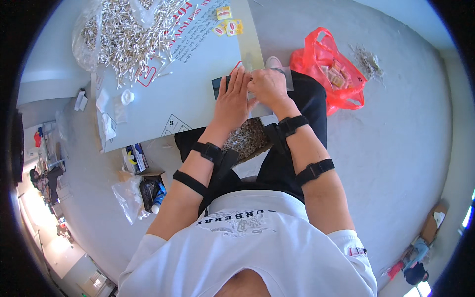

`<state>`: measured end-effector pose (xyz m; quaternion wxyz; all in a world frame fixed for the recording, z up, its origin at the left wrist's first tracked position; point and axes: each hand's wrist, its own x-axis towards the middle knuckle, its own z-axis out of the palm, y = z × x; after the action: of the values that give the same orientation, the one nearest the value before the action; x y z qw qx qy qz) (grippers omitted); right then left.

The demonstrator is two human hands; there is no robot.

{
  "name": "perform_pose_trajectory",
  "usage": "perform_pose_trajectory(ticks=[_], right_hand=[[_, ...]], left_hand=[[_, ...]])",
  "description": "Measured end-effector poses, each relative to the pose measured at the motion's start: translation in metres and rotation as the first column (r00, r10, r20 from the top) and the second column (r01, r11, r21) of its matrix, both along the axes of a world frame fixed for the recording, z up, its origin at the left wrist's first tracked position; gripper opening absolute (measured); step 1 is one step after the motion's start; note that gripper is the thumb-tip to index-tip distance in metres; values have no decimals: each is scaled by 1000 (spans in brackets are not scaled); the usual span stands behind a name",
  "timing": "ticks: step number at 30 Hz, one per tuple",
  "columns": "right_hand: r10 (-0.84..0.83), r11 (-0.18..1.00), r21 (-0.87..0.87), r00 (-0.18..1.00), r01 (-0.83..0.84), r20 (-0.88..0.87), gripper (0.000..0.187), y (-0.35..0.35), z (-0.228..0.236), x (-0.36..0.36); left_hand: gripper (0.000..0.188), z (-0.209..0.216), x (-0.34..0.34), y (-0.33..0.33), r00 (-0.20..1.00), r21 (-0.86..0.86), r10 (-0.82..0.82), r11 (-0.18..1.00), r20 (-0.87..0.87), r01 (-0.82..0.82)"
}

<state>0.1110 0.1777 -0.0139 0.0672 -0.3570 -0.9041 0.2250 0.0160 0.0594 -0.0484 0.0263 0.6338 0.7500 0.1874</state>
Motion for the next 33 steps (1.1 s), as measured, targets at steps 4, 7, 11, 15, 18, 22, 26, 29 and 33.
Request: perform_pose_trajectory(ticks=[4, 7, 11, 15, 18, 22, 26, 29, 33], right_hand=[[6, 1000, -25, 999, -5, 36, 17, 2, -5, 6], [-304, 929, -41, 697, 368, -649, 10, -7, -16, 27], [-527, 741, -97, 487, 664, -696, 19, 1, -47, 51], [-880, 232, -972, 435, 44, -191, 23, 2, -44, 45], [-890, 260, -963, 371, -67, -266, 22, -3, -50, 33], [-891, 327, -945, 327, -19, -315, 17, -4, -53, 25], [-870, 391, -920, 317, -24, -378, 15, -4, -58, 19], [-870, 398, -917, 311, -19, -384, 15, -3, -61, 21], [-897, 343, -938, 276, -55, -344, 16, -3, -61, 19]], left_hand=[[72, 3, -2, 10, 993, -8, -63, 998, 96, 64], [67, 1, -2, 10, 821, 250, -14, 955, 571, -158], [60, 2, 9, 20, 713, 287, 28, 904, 701, -318], [58, -3, 13, 28, 607, 269, 31, 878, 794, -396], [58, -3, 18, 32, 616, 282, 36, 867, 787, -411], [59, 0, 25, 37, 565, 262, 31, 865, 824, -429], [60, -2, 32, 40, 561, 296, -2, 851, 828, -434], [60, 1, 35, 42, 548, 272, 15, 857, 836, -438], [59, -3, 33, 41, 596, 283, 16, 870, 802, -403]])
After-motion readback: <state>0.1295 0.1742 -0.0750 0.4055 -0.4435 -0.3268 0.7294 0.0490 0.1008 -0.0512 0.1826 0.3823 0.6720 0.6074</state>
